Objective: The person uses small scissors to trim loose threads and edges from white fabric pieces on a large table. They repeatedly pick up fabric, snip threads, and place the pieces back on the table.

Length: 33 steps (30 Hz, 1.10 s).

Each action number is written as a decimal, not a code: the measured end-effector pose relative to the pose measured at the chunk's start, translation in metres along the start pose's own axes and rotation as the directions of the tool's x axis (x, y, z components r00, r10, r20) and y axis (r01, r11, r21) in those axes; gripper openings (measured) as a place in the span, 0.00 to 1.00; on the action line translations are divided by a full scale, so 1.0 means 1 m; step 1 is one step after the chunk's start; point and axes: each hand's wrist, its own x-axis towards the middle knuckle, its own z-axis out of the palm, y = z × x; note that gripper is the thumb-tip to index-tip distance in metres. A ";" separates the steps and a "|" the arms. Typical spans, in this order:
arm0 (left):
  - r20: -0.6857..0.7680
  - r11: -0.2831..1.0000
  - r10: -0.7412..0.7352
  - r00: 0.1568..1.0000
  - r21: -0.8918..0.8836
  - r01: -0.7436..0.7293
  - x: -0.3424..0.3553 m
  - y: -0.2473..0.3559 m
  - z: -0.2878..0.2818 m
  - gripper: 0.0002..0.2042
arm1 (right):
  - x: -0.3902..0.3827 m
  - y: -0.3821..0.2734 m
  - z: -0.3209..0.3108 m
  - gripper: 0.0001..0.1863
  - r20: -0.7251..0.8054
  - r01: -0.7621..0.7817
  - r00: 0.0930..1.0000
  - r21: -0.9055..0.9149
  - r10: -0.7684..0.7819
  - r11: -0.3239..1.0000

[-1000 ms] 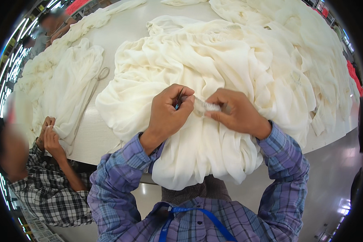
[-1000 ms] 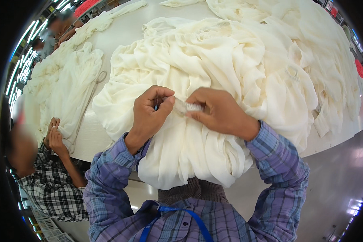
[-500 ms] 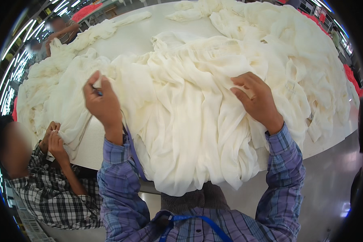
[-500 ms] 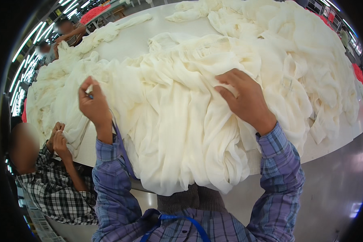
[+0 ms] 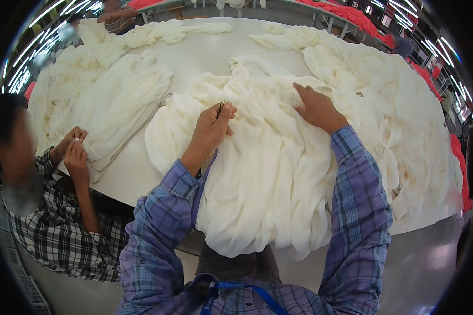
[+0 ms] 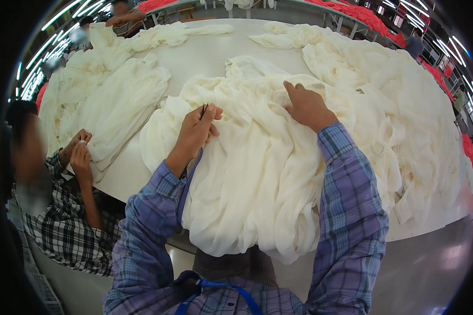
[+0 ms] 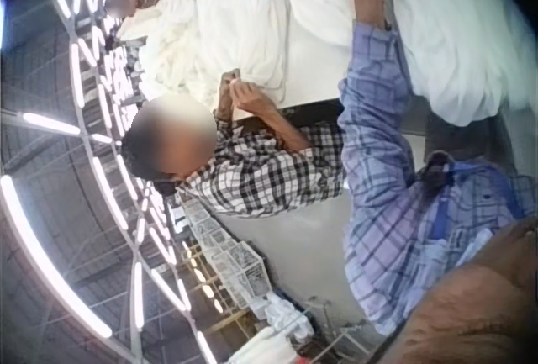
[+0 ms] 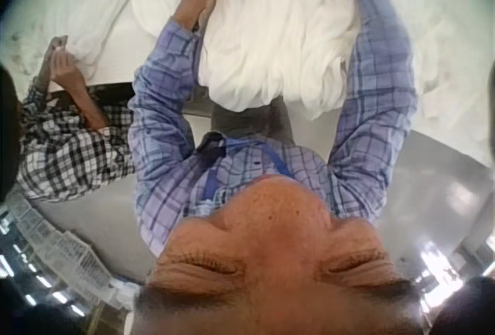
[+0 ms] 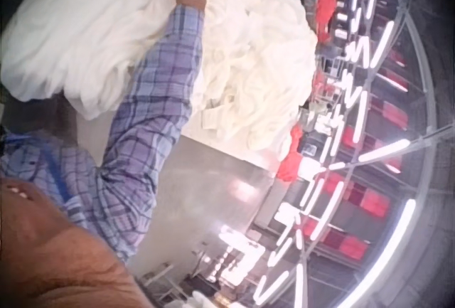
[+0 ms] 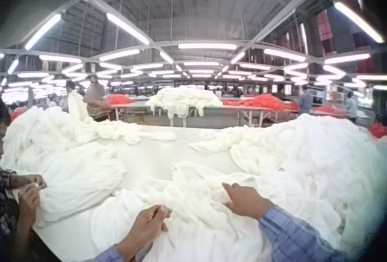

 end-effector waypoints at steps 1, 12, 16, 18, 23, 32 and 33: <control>0.002 1.000 0.013 1.000 -0.007 -0.013 0.000 0.000 0.001 0.24 | -0.003 0.002 -0.001 0.26 0.017 0.014 1.000 0.036 -0.014 0.999; 0.033 0.957 0.287 0.957 -0.062 -0.285 -0.011 0.028 -0.005 0.24 | -0.110 -0.091 -0.051 0.10 -0.046 0.583 0.804 0.262 -0.593 0.769; 0.181 0.981 0.185 0.966 0.017 -0.191 -0.014 0.029 -0.010 0.23 | -0.129 -0.094 -0.062 0.16 0.099 0.371 0.866 0.532 -0.491 0.761; 0.200 0.991 0.085 0.976 0.084 -0.104 -0.010 0.020 -0.006 0.21 | -0.127 -0.080 -0.064 0.16 0.069 0.177 0.963 0.562 -0.260 0.808; 0.264 0.965 0.015 0.964 0.250 -0.083 -0.006 0.007 -0.004 0.20 | -0.122 -0.043 -0.049 0.15 -0.062 -0.063 0.994 0.369 0.092 0.927; 0.313 0.951 0.028 0.950 0.284 -0.121 -0.010 0.007 -0.001 0.19 | -0.116 -0.043 -0.035 0.17 0.022 -0.224 0.973 0.357 0.232 0.907; 0.311 0.950 0.026 0.950 0.289 -0.121 -0.011 0.007 -0.001 0.19 | -0.117 -0.039 -0.027 0.15 -0.039 -0.178 0.978 0.366 0.207 0.913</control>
